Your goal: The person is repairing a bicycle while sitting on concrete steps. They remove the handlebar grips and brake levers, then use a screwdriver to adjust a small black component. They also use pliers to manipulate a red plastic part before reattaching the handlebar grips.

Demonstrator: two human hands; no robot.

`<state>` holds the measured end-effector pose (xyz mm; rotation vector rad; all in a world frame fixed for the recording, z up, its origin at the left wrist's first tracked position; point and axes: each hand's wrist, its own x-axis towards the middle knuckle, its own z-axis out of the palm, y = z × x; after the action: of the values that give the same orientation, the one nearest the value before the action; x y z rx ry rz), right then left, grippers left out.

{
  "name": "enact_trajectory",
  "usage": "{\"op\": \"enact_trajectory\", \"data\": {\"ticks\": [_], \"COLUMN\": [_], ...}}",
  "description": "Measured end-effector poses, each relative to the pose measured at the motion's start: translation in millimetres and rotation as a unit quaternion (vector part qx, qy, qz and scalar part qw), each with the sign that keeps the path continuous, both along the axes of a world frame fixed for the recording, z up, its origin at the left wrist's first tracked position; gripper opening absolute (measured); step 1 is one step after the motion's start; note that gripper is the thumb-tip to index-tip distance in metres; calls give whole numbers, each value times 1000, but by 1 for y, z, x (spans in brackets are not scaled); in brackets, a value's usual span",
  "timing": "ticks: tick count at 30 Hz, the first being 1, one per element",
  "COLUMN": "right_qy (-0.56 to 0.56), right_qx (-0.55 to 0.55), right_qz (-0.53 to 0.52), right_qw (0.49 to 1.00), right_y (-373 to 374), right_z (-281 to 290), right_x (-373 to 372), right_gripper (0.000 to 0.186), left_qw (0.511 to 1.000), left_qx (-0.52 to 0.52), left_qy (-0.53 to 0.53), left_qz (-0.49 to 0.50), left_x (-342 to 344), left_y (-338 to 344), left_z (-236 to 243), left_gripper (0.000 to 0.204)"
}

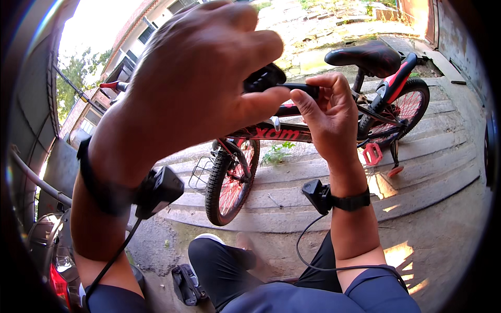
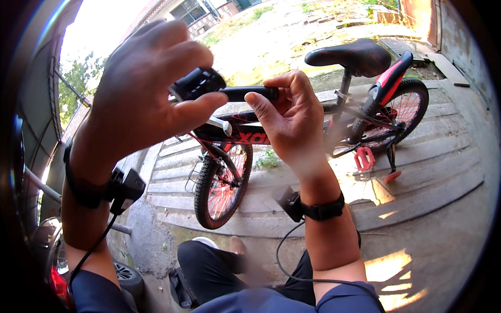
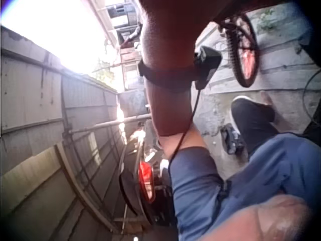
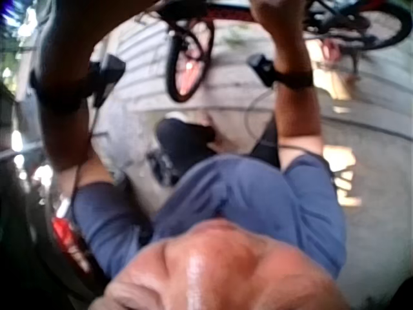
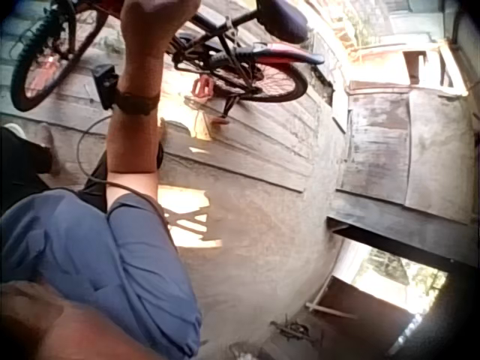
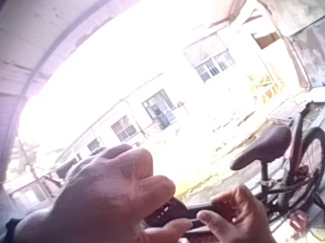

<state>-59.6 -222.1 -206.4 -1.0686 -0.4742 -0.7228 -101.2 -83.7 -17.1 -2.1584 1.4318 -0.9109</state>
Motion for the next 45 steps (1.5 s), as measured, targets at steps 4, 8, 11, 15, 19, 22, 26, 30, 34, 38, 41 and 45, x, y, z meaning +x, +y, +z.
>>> {"op": "enact_trajectory", "data": {"ticks": [4,8,11,15,19,22,26,30,34,38,41,45], "right_qy": [-3,10,23,12,4,13,20,20,22,13,16,20], "right_qx": [3,-29,-28,-45,-39,-39,-29,-18,-9,7,-8,-5], "right_qz": [7,-26,8,-40,-37,-22,-13,-6,5,15,-4,-26], "right_qw": [1000,999,999,998,999,999,999,1000,1000,1000,1000,999], "right_y": [4,-10,11,-5,1,1,1,-1,-1,4,0,2], "right_z": [-1,-4,3,-6,-4,-2,-3,-2,-3,-1,-4,-1], "right_x": [1,1,-8,2,2,-2,-1,0,1,0,1,1], "right_gripper": [23,23,24,25,25,25,24,23,24,24,24,25], "left_qw": [994,950,914,910,959,833,750,789,779,844,923,966], "left_qx": [-13,-46,-29,-2,152,-204,-308,-347,-423,-392,-259,-161], "left_qy": [87,275,294,347,229,465,508,431,387,311,211,147], "left_qz": [-67,141,278,229,76,220,290,267,252,193,193,138], "left_x": [37,71,73,107,123,106,92,53,20,-18,-41,-50], "left_y": [-19,-42,-24,-12,34,57,70,71,79,89,85,76], "left_z": [-8,-7,16,25,37,22,25,19,4,-9,-15,-6], "left_gripper": [30,27,29,33,29,24,25,23,28,33,53,56]}}
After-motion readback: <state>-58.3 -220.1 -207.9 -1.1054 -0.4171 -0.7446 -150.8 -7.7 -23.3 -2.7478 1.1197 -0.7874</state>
